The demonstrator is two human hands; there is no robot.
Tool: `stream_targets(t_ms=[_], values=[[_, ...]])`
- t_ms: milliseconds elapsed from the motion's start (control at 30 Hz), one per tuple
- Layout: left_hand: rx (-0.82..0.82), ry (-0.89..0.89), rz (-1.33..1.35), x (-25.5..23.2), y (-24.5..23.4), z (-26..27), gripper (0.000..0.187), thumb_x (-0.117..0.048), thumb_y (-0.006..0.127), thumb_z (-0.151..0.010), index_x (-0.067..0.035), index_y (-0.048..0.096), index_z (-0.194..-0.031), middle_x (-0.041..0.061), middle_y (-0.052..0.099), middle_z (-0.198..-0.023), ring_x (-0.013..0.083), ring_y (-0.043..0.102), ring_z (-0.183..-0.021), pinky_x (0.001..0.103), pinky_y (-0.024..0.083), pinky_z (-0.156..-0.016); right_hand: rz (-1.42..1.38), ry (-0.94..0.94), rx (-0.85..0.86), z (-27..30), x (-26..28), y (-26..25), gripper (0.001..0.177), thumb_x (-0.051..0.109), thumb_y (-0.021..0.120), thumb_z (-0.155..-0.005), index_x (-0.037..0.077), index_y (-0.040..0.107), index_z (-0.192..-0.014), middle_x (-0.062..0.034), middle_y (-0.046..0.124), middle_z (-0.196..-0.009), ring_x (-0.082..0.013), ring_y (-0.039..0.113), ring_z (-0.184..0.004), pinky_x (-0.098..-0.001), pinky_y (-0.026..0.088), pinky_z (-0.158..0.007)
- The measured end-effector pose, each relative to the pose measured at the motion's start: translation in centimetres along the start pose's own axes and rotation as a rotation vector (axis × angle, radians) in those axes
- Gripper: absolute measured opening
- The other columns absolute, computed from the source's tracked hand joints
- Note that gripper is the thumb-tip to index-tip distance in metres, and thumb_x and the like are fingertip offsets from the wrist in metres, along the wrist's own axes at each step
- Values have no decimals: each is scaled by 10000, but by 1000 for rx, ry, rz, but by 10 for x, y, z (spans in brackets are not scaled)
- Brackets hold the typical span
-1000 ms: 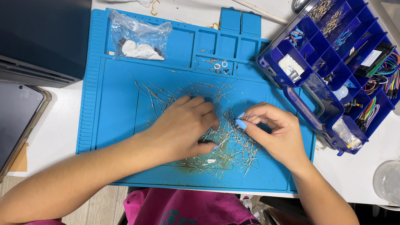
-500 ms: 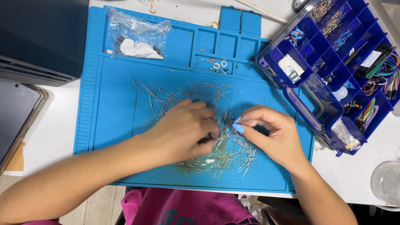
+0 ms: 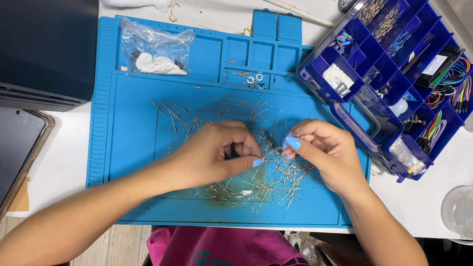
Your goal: The person sorts through a pile of small electronic components, likely resistors, on a blue cutting mat. They pick up individual components, examine them, and place them into specific compartments within a blue plastic organizer box.
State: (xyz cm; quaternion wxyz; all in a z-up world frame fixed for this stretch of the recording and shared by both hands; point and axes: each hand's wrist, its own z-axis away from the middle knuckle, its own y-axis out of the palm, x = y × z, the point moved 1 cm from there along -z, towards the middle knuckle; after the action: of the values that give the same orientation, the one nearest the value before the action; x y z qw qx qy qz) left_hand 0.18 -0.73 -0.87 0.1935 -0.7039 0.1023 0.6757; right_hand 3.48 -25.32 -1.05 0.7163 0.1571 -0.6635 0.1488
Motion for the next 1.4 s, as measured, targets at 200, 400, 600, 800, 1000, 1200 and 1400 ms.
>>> stream_targets(t_ms=[200,400,600,800,1000,1200,1400], values=[[40,-76,91,0,-3,-1,102,-82,732,-869,-33,751,-957,122,682,-795,250,661,-728,339,560,-643,-64,41,-71,-3,-3,-1,40,-41,663,-933,-73,679,-916,-179,706,-795,-206,724,-733,-334,626,-708],[14,-172,189,6,0,-1,140,-99,727,-895,-19,746,-1008,112,677,-782,189,648,-711,308,551,-599,-35,47,-84,-2,1,0,52,-9,688,-925,-49,701,-894,-168,729,-760,-207,727,-707,-319,605,-700],[-1,-158,186,10,4,-2,123,-137,746,-903,-44,760,-982,93,706,-771,190,657,-713,296,549,-628,27,57,80,3,2,15,35,-71,753,-836,-47,740,-857,-162,748,-771,-185,733,-721,-336,619,-715],[12,-145,142,13,6,-1,127,-153,774,-884,-56,769,-966,95,720,-756,197,677,-709,302,562,-638,-28,15,87,4,-3,20,61,-103,773,-814,-65,739,-848,-183,729,-768,-187,732,-702,-343,630,-705],[37,-191,173,10,9,0,139,-153,767,-891,-47,779,-980,114,734,-764,198,666,-694,304,553,-626,-49,-7,87,2,-3,17,59,-114,764,-824,-77,730,-855,-186,718,-786,-185,743,-712,-339,640,-702],[73,-184,163,11,9,-1,141,-156,753,-903,-46,773,-987,124,747,-783,211,677,-713,322,558,-646,-46,-8,111,2,0,18,45,-97,775,-818,-83,751,-854,-194,720,-780,-185,736,-704,-339,641,-686],[65,-160,127,11,11,1,103,-128,768,-887,-43,779,-944,96,723,-742,189,660,-657,300,551,-610,33,-63,133,0,7,23,62,-58,805,-812,-37,777,-863,-167,729,-801,-123,657,-673,-280,575,-605]])
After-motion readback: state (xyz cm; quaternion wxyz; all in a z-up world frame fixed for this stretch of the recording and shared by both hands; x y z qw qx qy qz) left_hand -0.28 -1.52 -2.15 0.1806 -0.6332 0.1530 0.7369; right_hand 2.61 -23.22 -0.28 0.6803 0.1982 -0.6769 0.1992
